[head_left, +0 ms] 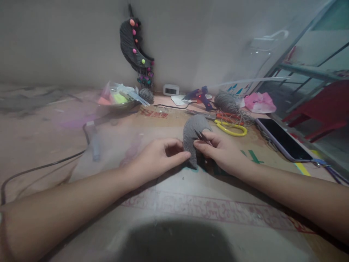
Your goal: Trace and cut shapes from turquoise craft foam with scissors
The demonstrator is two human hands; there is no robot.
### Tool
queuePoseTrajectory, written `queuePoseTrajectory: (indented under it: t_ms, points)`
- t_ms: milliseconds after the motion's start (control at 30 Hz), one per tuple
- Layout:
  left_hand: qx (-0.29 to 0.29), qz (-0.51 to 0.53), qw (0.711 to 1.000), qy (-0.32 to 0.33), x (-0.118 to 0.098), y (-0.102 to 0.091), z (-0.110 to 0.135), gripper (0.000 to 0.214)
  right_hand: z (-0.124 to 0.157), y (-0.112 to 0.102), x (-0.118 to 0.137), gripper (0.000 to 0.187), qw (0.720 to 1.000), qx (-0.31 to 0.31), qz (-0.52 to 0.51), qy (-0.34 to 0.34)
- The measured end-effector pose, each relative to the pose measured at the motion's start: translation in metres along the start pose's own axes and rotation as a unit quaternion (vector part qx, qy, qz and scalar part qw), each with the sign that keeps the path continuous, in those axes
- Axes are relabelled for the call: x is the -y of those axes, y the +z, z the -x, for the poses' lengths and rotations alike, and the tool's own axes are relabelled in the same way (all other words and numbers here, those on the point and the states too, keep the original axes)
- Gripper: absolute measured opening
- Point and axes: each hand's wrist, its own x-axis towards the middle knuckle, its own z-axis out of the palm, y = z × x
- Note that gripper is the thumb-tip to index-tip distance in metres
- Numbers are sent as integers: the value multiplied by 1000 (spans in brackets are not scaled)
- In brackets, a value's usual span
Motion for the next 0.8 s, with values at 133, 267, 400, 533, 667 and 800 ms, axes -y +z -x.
queuePoseTrajectory:
  t_ms: [133, 267, 400, 533, 667, 800]
  points:
    - [-28, -1, 1000, 4, 1, 0, 0, 18, -1, 0, 1, 36, 999, -17, 15, -31]
    - [-49, 41, 998, -4, 3, 1, -1, 17, 0, -1, 2, 37, 998, -6, 28, -52]
    - [-55, 59, 996, -23, 4, 2, -4, 18, 5, -6, 3, 29, 977, -27, 126, -168]
    - [-60, 65, 996, -27, 6, 1, -5, 17, 10, -9, 0, 25, 931, -52, 236, -275]
    - [-53, 72, 996, -18, 8, 2, -5, 12, 10, -10, -3, 23, 888, -70, 322, -320]
    - [-49, 93, 994, -17, 8, 4, -4, 9, 8, -10, -2, 24, 885, -79, 343, -304]
